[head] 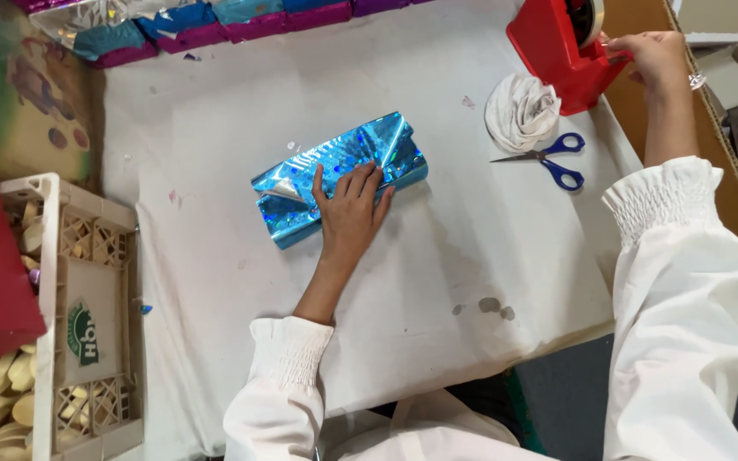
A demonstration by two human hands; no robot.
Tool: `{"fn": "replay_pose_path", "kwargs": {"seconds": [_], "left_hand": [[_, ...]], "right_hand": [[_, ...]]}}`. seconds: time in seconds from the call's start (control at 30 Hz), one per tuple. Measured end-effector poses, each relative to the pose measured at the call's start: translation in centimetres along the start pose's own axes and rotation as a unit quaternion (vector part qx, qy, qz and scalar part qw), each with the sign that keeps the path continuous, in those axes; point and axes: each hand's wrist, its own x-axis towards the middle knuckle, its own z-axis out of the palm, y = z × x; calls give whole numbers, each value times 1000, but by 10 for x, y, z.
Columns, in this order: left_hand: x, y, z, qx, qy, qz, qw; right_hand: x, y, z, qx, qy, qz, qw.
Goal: The person wraps a small rectangular box with shiny blue foil paper. They fold the paper around the box, smooth the edges, and secure the folds using clear tape from a red dispenser. The wrapped box is then placed on the table.
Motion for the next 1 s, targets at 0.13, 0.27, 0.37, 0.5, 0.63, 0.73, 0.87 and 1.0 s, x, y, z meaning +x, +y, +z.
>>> {"fn": "replay_pose_path", "kwargs": {"seconds": [0.13, 0.27, 0.37, 0.5, 0.63, 0.73, 0.87, 1.0], "left_hand": [[2, -1, 2, -9, 10, 4, 1000], [-2, -3, 8, -13, 20, 3, 1000], [-1, 0, 6, -7, 15, 1, 1000], [-1, -3, 6, -7, 16, 6, 1000], [2, -3, 7, -11, 26, 10, 1000], [0, -1, 10, -12, 21, 7, 1000], [-4, -2, 10, 1, 18, 4, 1000], [-1, 0, 8, -14, 2, 6, 1000]], "right_hand": [[12, -14, -1, 62, 53, 36, 996], [34, -2, -6, 41, 44, -25, 998], [29, -8, -14, 44, -7, -21, 999], [7, -19, -18, 24, -3, 11, 1000], [5, -17, -26, 19, 28, 27, 999], [-3, -7, -32, 13, 35, 23, 999], [-1, 37, -28, -4, 41, -21, 999], [-27, 43, -19, 35, 48, -18, 998]]}}
